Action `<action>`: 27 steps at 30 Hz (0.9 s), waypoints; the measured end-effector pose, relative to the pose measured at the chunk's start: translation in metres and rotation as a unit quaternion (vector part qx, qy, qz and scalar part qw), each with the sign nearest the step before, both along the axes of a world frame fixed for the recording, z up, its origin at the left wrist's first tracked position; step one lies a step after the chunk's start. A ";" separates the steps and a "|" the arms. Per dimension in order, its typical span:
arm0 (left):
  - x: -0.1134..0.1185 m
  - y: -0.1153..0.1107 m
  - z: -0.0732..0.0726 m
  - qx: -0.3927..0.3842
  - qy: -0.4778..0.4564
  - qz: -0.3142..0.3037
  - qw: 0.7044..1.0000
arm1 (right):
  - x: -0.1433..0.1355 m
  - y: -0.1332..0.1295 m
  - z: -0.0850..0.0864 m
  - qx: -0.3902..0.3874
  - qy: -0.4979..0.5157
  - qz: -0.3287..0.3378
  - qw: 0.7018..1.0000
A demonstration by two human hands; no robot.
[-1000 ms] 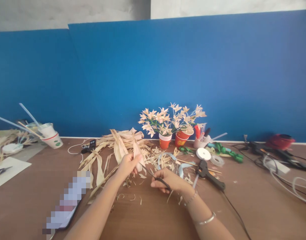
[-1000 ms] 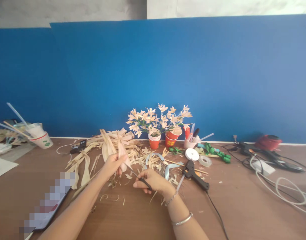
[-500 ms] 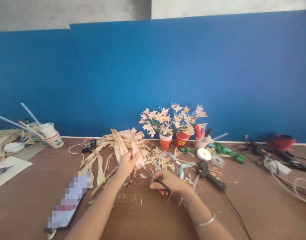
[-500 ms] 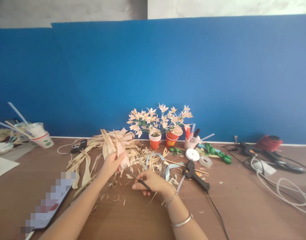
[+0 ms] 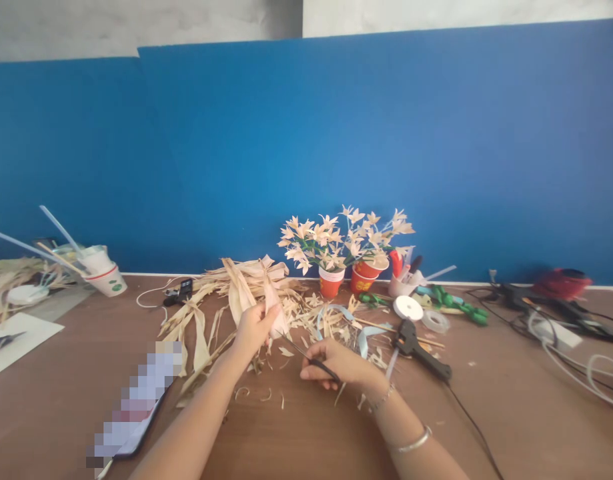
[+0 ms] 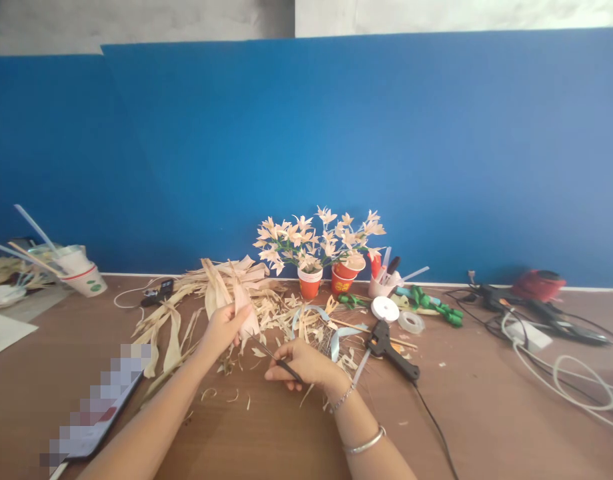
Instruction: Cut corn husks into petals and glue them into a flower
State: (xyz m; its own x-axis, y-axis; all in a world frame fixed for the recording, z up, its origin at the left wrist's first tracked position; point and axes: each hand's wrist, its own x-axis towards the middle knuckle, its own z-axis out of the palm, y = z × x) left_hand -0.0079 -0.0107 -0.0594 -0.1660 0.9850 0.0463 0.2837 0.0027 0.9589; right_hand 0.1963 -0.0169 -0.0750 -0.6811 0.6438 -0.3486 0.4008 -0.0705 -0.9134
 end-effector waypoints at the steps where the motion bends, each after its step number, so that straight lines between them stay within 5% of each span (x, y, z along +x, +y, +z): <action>1: 0.000 0.000 0.000 -0.001 -0.001 0.000 1.000 | 0.000 0.000 0.000 0.001 -0.001 0.000 1.000; 27: 0.001 0.003 -0.003 -0.013 -0.010 0.022 1.000 | 0.003 0.004 -0.008 0.053 0.012 -0.007 0.999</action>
